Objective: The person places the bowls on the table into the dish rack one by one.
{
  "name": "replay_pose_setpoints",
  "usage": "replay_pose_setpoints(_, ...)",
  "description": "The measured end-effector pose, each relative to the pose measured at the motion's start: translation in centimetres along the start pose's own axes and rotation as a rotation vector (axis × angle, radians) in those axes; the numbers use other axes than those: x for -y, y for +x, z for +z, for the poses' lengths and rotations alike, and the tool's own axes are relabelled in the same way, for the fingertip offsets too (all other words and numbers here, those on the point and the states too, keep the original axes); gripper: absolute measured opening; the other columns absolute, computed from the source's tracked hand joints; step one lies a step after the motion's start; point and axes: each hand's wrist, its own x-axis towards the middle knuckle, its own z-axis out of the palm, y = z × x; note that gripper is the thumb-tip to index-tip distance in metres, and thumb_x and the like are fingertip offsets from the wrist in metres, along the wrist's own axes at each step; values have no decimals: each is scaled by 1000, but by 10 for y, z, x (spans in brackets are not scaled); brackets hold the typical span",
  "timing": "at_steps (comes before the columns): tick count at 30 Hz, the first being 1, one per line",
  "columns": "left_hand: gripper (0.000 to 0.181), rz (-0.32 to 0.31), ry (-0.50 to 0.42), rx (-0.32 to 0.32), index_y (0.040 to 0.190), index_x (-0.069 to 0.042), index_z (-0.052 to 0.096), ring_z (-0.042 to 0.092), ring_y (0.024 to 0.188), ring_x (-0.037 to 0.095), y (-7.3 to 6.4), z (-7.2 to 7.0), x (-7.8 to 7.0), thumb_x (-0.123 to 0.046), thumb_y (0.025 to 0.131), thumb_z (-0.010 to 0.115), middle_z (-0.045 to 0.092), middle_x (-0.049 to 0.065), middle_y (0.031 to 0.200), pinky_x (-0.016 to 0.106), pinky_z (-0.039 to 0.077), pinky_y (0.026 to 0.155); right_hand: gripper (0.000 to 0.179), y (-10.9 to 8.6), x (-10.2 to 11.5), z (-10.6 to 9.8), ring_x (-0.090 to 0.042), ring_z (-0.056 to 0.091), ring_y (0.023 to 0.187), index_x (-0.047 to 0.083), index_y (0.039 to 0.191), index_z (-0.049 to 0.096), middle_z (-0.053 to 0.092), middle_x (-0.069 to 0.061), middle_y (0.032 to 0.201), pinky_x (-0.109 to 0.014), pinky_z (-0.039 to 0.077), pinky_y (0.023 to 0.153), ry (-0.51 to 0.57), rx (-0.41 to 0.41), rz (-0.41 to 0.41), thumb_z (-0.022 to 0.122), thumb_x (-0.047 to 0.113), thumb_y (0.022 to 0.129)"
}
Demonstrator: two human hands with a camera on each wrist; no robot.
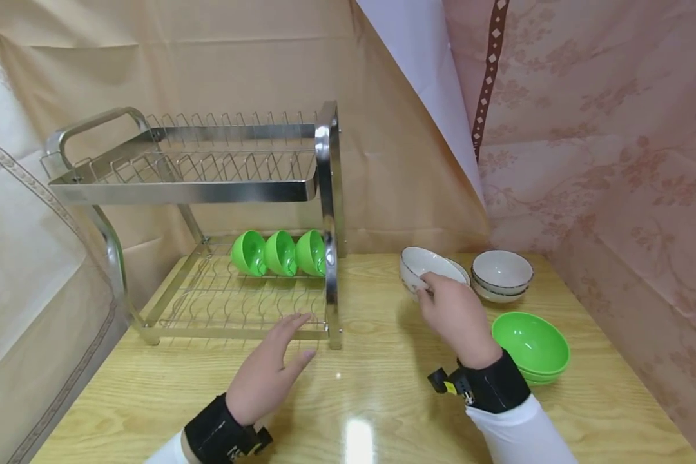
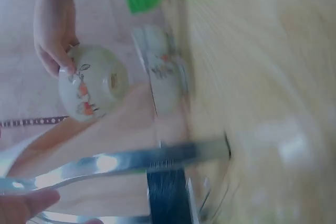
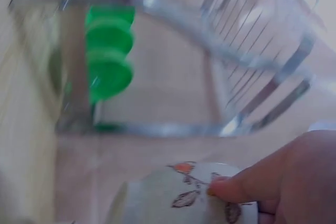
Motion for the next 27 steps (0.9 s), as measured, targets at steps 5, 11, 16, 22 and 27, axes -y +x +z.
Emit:
replay_pose_setpoints(5, 56, -108, -483, 88, 150, -19, 30, 46, 121, 28, 4, -6, 5, -49, 103, 37, 36, 10, 149, 53, 48, 93, 10, -21, 34, -6, -19, 62, 74, 5, 95, 69, 71, -8, 85, -42, 53, 62, -2, 34, -125, 67, 10, 87)
replay_pose_setpoints(11, 54, -161, -924, 208, 149, -4, 25, 48, 117, 40, 9, -9, 8, -39, 108, 26, 32, 29, 146, 48, 52, 90, 12, -45, 74, 0, -13, 62, 80, 11, 92, 71, 72, 2, 85, -39, 52, 72, 2, 21, -302, 75, 11, 81)
replay_pose_setpoints(16, 66, -232, -1158, 302, 148, 0, 23, 52, 113, 40, 9, -8, 8, -50, 105, 27, 34, 33, 144, 47, 51, 91, 13, -61, 98, 14, -8, 58, 78, 15, 89, 69, 68, 8, 81, -35, 51, 68, 49, -5, -458, 76, 12, 79)
replay_pose_setpoints(22, 68, -295, -1310, 412, 152, -11, 19, 53, 112, 37, 9, -5, 12, -57, 103, 21, 36, 31, 141, 53, 48, 93, 10, -71, 112, 29, -7, 57, 81, 18, 90, 69, 67, 11, 83, -34, 51, 72, 101, 3, -586, 73, 13, 82)
replay_pose_setpoints(27, 63, -304, -1382, 466, 154, -16, 17, 49, 116, 36, 9, -5, 15, -54, 104, 16, 33, 26, 142, 58, 44, 95, 11, -72, 115, 35, -7, 56, 80, 18, 90, 70, 67, 11, 82, -32, 50, 72, 104, 3, -619, 72, 12, 81)
